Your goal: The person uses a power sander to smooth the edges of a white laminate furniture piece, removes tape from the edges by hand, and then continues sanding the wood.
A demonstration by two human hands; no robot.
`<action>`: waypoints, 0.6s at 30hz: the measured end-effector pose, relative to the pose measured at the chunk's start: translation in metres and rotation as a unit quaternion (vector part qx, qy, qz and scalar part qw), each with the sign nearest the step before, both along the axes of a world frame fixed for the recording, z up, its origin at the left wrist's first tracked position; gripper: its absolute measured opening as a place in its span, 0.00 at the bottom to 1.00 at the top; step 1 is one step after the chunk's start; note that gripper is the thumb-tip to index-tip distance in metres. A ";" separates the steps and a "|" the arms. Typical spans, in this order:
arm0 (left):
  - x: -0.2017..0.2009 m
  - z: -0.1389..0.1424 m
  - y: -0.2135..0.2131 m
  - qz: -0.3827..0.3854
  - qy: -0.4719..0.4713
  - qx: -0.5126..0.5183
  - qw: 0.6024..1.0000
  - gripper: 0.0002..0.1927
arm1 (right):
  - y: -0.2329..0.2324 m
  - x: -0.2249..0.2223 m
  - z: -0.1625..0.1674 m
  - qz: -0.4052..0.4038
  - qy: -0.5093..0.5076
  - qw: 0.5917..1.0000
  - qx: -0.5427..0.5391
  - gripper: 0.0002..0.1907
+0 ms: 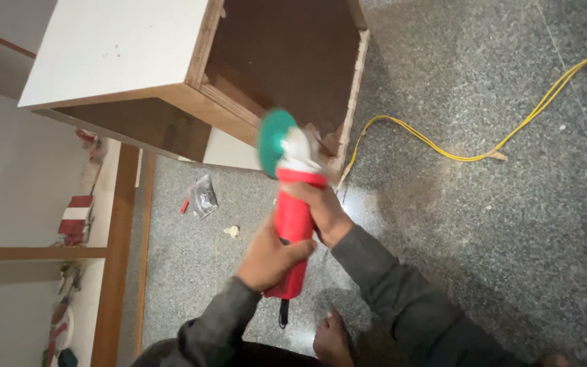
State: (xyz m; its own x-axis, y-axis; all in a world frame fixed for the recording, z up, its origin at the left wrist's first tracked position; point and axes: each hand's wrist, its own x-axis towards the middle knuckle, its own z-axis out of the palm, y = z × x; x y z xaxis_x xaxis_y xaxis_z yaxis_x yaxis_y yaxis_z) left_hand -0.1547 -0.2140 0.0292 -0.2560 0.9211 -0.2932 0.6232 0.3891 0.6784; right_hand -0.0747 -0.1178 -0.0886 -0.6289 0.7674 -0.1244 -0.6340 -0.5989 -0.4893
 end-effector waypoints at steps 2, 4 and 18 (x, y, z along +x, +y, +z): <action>0.005 -0.004 0.002 -0.059 0.195 -0.104 0.973 0.44 | -0.007 0.002 -0.038 0.029 -0.004 0.997 -0.075 0.19; 0.008 0.010 0.015 -0.115 0.348 -0.038 0.930 0.47 | -0.013 0.012 -0.074 0.047 -0.030 0.988 -0.141 0.19; -0.053 -0.052 0.110 -0.392 0.803 -0.004 0.449 0.33 | 0.068 0.166 -0.034 -0.097 0.001 0.995 -0.035 0.25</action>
